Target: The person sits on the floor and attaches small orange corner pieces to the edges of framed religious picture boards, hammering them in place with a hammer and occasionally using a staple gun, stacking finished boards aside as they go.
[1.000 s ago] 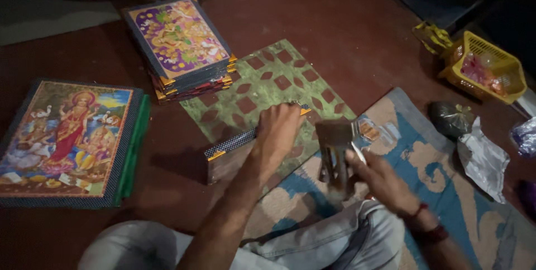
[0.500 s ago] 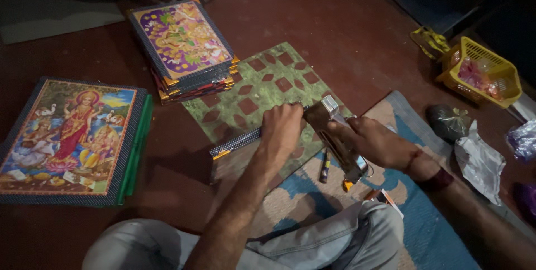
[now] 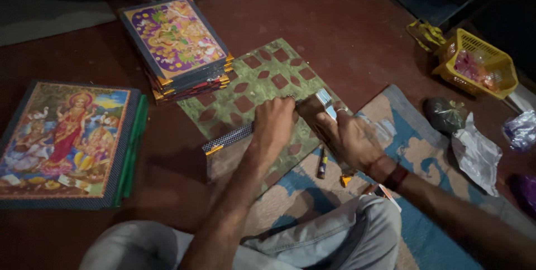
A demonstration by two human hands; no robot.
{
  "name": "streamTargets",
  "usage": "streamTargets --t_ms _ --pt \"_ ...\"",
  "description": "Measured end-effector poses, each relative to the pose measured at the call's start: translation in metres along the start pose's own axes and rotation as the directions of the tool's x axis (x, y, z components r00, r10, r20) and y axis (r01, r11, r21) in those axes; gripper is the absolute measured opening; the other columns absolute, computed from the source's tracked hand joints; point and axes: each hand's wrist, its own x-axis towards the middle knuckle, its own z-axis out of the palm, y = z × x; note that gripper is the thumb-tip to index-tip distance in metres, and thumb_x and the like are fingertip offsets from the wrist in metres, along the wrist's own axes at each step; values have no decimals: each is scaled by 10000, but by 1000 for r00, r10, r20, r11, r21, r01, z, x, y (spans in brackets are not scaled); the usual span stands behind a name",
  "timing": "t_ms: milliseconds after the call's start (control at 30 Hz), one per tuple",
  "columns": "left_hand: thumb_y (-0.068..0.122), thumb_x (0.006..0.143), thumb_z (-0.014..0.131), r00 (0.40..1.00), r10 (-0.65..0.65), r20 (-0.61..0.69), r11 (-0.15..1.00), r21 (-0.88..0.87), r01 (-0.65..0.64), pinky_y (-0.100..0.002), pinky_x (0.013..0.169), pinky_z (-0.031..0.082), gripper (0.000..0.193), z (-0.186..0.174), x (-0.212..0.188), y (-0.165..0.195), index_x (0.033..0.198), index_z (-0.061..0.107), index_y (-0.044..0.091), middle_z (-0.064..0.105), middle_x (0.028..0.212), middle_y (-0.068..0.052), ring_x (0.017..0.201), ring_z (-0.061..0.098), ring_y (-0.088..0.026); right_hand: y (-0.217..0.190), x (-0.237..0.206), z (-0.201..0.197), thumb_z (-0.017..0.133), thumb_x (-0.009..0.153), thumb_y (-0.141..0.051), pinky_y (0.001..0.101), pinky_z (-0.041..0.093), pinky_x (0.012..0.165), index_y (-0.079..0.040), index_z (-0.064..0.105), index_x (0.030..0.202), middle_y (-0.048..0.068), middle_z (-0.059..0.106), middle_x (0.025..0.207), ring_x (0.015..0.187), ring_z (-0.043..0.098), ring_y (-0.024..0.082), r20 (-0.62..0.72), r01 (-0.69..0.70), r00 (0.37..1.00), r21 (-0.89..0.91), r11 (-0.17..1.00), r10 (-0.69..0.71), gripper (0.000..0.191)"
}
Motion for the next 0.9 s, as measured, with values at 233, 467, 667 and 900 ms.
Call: streamTargets --t_ms 233,467,667,900 --pt "248 869 764 1000 3 -19 1000 -29 -4 -560 692 526 227 1 1 -2 863 696 32 714 844 -214 827 696 -449 35 -47 128 396 1069 -512 524 508 729 28 633 1073 305 687 874 838 649 446 21 -319 917 636 703 397 590" --pt "244 857 770 1000 -24 -12 1000 1 24 -563 695 520 225 -7 3 11 877 703 30 715 859 -228 822 693 -456 25 -81 264 584 902 -431 516 534 761 -86 651 1144 203 675 980 917 659 415 -36 -71 997 84 994 74 427" --pt "272 861 785 994 -87 68 996 29 85 -543 729 539 249 -8 8 13 906 712 38 724 880 -229 856 707 -439 -14 -88 292 677 832 -494 537 525 771 -46 638 1079 164 689 943 923 656 391 -102 -145 982 142 979 161 513" --pt "309 836 804 986 -146 76 989 45 143 -557 711 543 286 0 14 9 881 727 38 720 853 -237 846 704 -452 47 -40 284 645 952 -454 531 557 872 -77 620 1187 203 697 968 965 685 407 -27 -320 935 370 872 354 445"
